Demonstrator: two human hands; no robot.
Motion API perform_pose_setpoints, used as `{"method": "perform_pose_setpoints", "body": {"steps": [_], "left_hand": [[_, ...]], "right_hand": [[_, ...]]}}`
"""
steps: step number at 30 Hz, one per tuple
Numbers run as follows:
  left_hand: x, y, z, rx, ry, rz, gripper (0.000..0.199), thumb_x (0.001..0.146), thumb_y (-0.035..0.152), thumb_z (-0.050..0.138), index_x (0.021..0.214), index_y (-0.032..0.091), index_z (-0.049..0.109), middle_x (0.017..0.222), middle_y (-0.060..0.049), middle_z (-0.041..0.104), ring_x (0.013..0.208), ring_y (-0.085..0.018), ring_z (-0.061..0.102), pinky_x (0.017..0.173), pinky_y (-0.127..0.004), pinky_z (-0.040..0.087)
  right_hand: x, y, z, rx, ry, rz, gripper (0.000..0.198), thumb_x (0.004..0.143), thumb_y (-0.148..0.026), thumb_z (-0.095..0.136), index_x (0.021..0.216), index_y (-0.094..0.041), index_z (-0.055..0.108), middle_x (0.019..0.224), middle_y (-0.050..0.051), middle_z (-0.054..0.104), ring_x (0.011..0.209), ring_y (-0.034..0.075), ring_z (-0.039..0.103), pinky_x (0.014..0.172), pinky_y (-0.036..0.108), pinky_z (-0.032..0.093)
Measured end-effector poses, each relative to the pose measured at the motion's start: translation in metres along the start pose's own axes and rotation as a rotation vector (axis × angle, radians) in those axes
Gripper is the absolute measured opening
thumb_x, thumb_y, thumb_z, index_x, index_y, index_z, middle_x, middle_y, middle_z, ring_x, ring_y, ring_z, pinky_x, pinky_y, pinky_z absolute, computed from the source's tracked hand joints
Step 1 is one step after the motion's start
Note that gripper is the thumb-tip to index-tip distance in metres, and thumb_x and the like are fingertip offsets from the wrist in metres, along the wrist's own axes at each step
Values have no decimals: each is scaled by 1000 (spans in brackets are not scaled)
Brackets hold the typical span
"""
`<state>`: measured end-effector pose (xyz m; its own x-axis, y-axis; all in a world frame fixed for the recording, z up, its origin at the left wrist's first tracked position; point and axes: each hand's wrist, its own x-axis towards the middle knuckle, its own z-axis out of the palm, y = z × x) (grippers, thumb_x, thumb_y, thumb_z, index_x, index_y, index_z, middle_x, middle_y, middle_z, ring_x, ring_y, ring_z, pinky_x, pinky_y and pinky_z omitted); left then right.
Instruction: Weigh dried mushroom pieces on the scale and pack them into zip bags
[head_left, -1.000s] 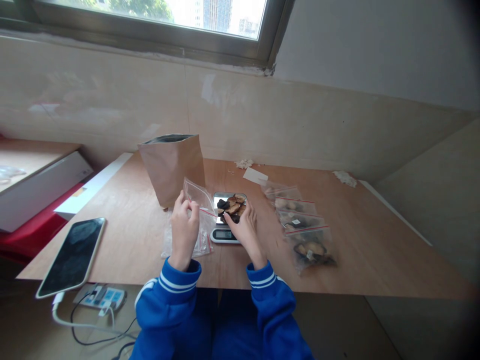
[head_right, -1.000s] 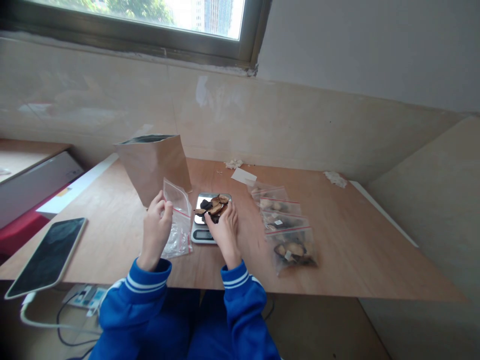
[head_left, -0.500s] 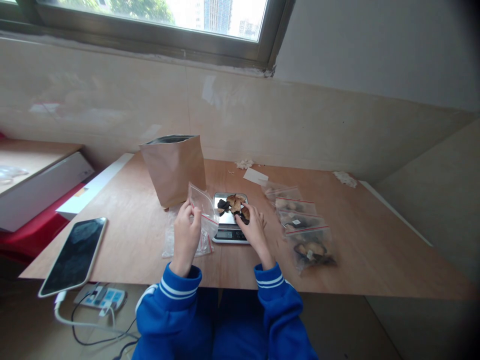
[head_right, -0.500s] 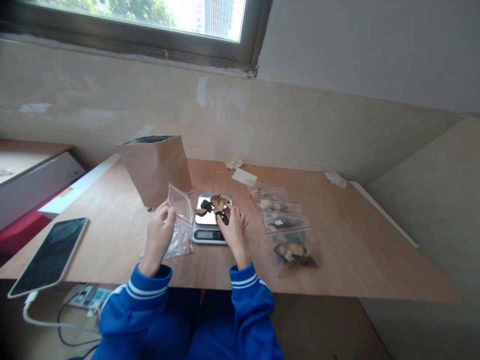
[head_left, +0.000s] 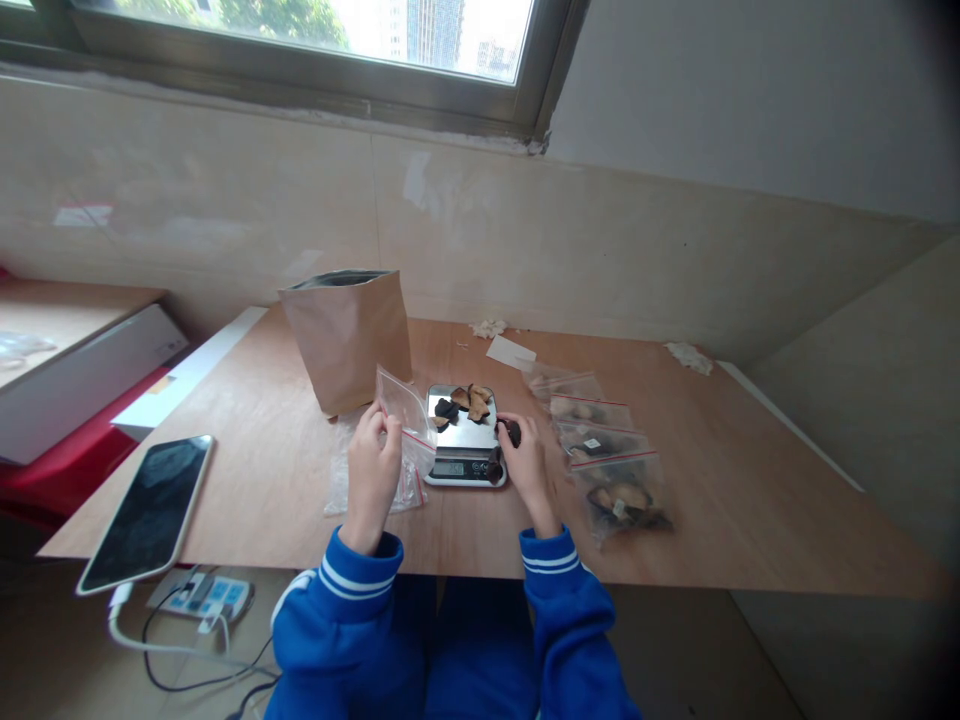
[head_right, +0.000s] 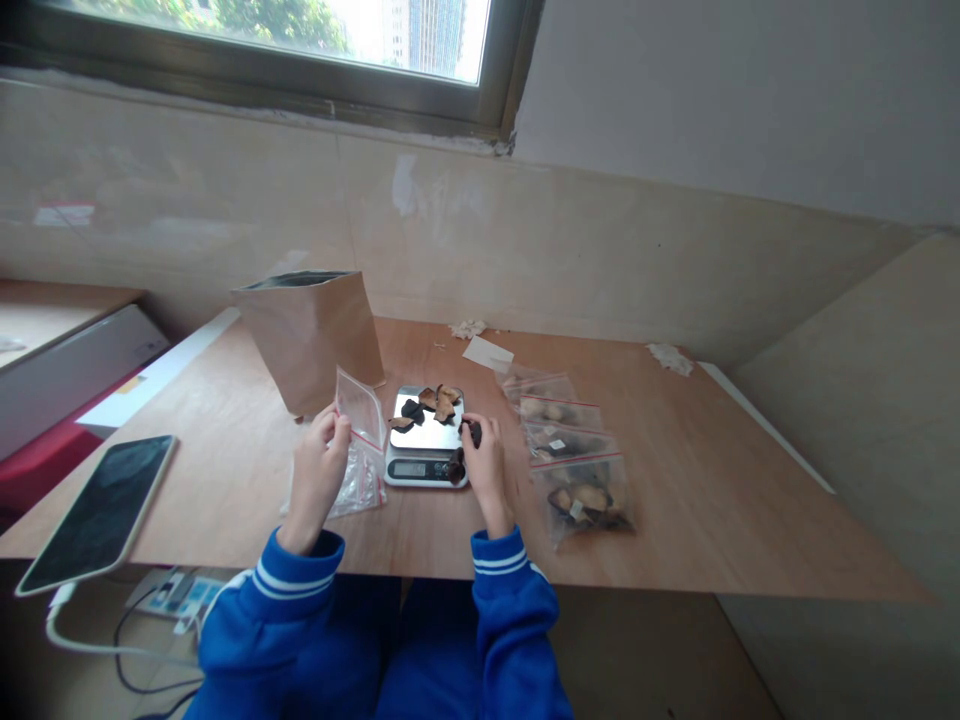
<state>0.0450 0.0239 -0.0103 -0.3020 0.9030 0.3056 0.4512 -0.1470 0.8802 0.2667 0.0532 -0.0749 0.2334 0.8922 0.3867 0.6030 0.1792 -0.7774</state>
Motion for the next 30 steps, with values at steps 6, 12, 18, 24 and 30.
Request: {"method": "perform_pose_setpoints", "body": {"steps": [6, 12, 18, 24, 30], "left_hand": [[-2, 1, 2, 6, 3, 19, 28, 90, 36, 40, 74, 20, 57, 119, -11, 66, 114, -25, 58, 98, -38, 44], [-6, 7, 8, 26, -21, 75, 27, 92, 32, 40, 81, 19, 61, 122, -12, 64, 116, -25, 58, 100, -39, 44], [-8, 8, 10, 6, -49, 120, 28, 91, 29, 41, 95, 19, 66, 127, -10, 62, 121, -24, 56, 105, -38, 42], [-12, 8, 10, -24, -48, 105, 31, 92, 29, 40, 106, 18, 66, 127, -11, 63, 121, -23, 56, 106, -40, 42], [-11, 3, 10, -36, -45, 79, 31, 93, 32, 40, 105, 19, 65, 124, -11, 64, 120, -24, 56, 105, -40, 42]], "right_hand": [[9, -43, -11, 209, 43, 43, 25, 85, -34, 52, 97, -17, 65, 100, 11, 68, 96, 23, 61, 90, 40, 47], [18, -128, -11, 345, -249, -20, 19, 84, -28, 56, 95, -20, 68, 99, 5, 71, 93, 19, 64, 87, 33, 49], [25, -153, 4, 93, -383, -142, 16, 83, -16, 55, 89, -20, 69, 94, 4, 70, 90, 18, 64, 88, 34, 48], [28, -145, 11, 74, -400, -126, 23, 83, -19, 58, 105, -20, 65, 104, 6, 68, 99, 20, 63, 93, 36, 48], [25, -151, -1, 379, -487, -54, 49, 90, -43, 56, 135, -24, 49, 123, 9, 64, 111, 20, 62, 90, 34, 53]]}}
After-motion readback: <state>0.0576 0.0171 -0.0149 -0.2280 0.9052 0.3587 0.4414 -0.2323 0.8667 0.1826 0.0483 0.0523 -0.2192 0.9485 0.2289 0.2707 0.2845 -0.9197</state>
